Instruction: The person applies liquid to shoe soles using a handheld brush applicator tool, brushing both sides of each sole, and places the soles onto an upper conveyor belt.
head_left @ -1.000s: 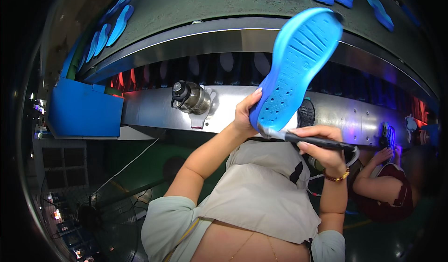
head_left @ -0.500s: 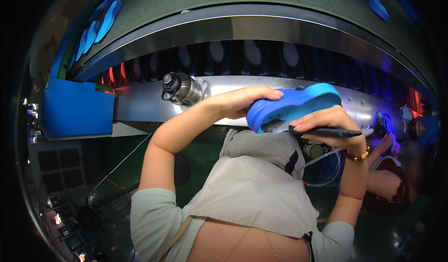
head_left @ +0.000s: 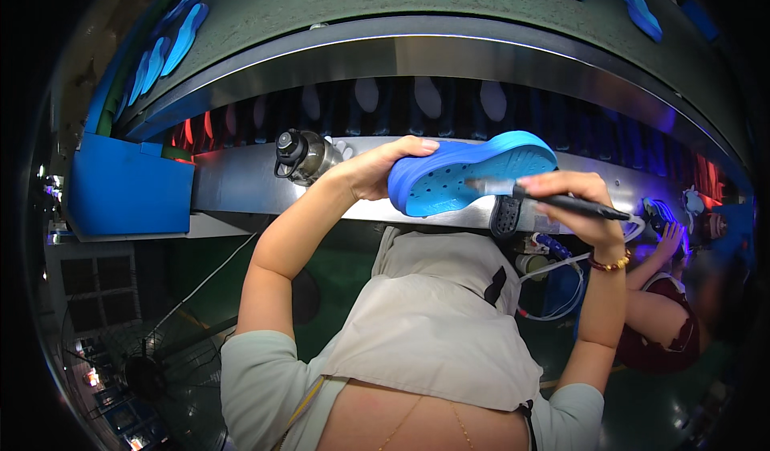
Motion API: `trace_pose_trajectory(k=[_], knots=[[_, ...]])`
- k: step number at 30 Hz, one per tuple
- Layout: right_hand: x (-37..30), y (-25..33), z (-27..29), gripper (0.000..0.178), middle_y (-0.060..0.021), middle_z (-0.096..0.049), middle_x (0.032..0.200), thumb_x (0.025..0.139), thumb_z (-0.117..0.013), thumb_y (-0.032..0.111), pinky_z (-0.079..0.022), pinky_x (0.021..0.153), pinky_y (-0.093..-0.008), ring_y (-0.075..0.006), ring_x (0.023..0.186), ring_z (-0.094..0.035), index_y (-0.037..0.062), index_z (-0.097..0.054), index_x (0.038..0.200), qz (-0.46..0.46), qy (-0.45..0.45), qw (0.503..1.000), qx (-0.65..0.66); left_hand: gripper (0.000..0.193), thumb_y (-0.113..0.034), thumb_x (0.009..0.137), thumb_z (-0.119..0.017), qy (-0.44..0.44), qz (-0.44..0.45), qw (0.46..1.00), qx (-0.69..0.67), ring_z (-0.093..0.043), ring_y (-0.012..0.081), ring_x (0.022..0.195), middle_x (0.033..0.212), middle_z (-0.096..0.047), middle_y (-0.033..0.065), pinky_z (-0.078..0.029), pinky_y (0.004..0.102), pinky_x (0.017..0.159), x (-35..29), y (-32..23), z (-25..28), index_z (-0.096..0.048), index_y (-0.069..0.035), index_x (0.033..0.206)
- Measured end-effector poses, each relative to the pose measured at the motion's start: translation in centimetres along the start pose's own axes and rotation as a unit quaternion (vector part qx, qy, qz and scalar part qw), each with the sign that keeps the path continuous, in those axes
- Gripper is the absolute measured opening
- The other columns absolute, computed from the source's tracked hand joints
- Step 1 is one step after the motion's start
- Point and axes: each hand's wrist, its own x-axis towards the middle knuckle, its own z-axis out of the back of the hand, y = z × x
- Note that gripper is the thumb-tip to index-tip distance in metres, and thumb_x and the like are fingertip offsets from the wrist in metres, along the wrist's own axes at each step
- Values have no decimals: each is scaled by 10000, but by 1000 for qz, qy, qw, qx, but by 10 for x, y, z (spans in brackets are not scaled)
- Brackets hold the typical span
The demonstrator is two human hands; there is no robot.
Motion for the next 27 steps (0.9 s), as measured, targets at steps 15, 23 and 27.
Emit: trace_pose_trajectory(k=[15,23,27], knots=[[10,-20,-46,143,-99,-651,838,729,-639,-6,-479,684,-246,-125,768,-607,-27,-645,871,-172,-177,965,88,1033,-840,660,-128,61,-195,920,-336,-494,300,1076,1166,-496,178,-393,448,928,60,68,-2,-377,-40,1263],[0,28,-76,156,-86,-637,779,609,-673,40,-488,693,-316,-235,749,-623,59,-618,753,74,-3,989,-130,897,-758,758,-171,-41,-277,912,-301,-560,271,959,1059,-547,159,-481,429,823,51,58,9,-419,-17,1198],[7,13,-54,166,-87,-652,807,683,-648,10,-481,708,-288,-181,759,-630,16,-649,849,-20,-113,992,57,912,-759,759,-159,-17,-283,910,-302,-558,280,961,1063,-543,171,-478,446,824,44,55,-11,-415,1,1193]])
